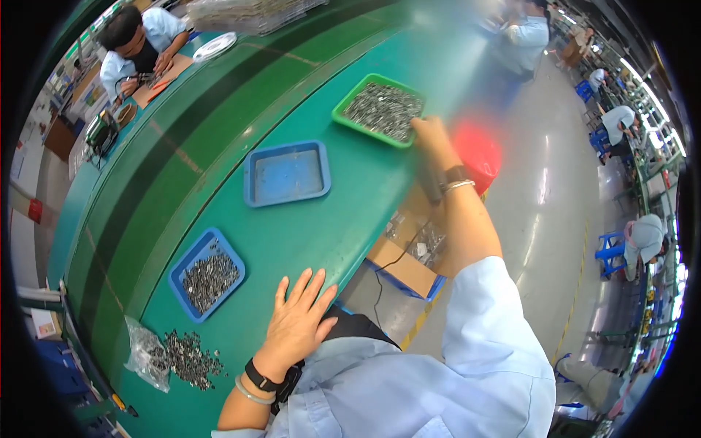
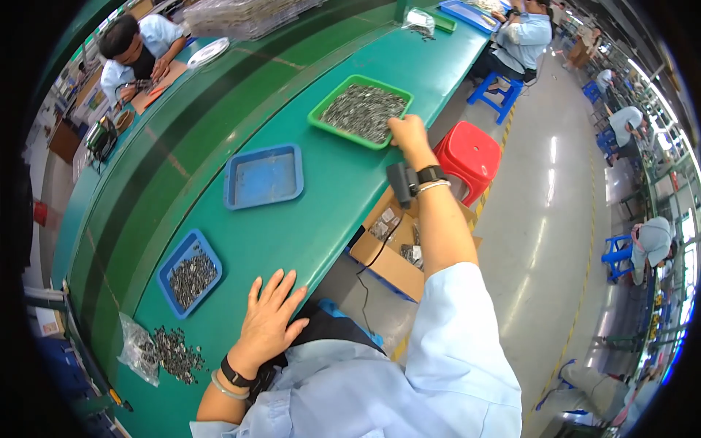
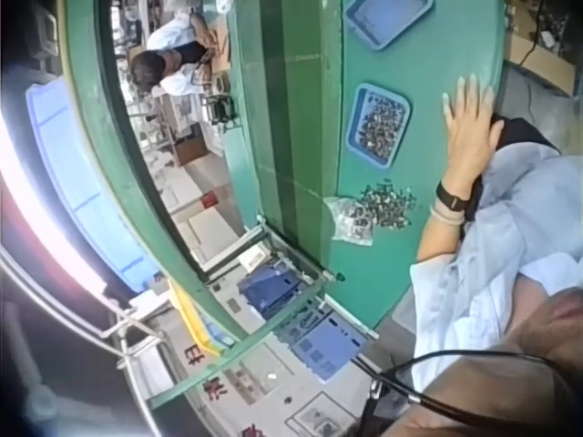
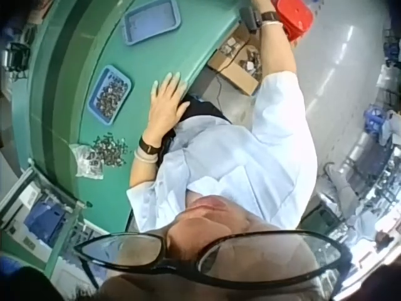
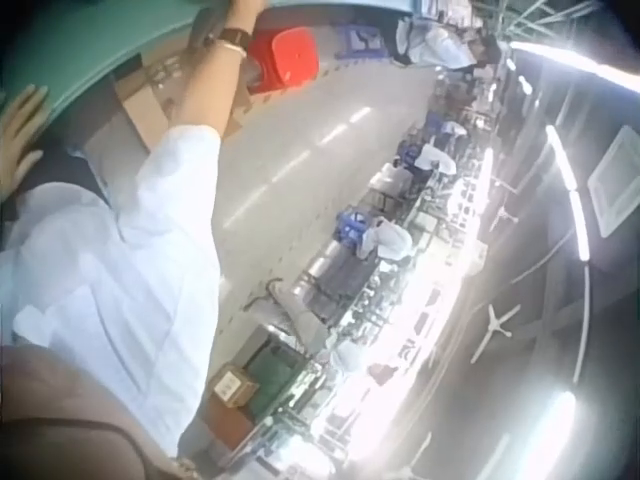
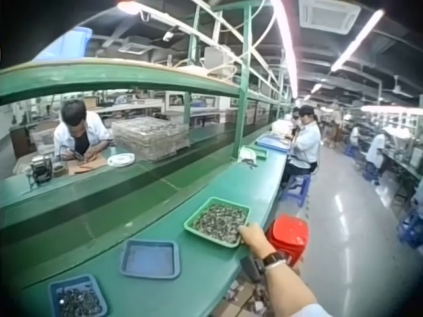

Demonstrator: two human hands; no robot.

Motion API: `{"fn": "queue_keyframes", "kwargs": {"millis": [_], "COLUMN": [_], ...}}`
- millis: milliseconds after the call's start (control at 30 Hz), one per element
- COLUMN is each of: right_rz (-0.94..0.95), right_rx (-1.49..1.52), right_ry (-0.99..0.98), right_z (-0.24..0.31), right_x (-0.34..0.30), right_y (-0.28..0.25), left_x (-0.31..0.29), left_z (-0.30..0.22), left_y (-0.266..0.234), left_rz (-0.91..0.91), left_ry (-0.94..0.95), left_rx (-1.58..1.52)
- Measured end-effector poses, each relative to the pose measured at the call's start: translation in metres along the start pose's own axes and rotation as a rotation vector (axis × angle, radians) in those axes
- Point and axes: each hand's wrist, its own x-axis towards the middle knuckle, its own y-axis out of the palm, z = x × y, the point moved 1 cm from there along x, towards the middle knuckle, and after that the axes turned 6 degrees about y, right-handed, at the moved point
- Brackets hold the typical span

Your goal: The person picks up small metal components from the table, inspects them by hand, and places them into a blue tray. Then, the person picks up a green tray of components, inspects several more, and sets the tray back down.

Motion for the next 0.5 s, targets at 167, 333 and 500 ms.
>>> {"fn": "queue_keyframes", "kwargs": {"millis": [167, 333, 500], "right_rz": [-0.146, -0.057, 0.203], "right_rx": [0.219, 0.373, 0.314], "right_ry": [-0.325, -0.095, -0.008], "right_z": [-0.041, 0.013, 0.033], "right_x": [-0.041, -0.163, -0.26], "right_y": [-0.031, -0.068, -0.06], "left_x": [-0.004, -0.006, -0.016], "left_z": [0.011, 0.025, 0.012], "left_y": [0.001, -0.004, -0.018], "left_rz": [-0.107, -0.416, -0.429], "left_ry": [0.004, -0.211, -0.374], "left_rx": [-0.153, -0.952, -1.853]}}
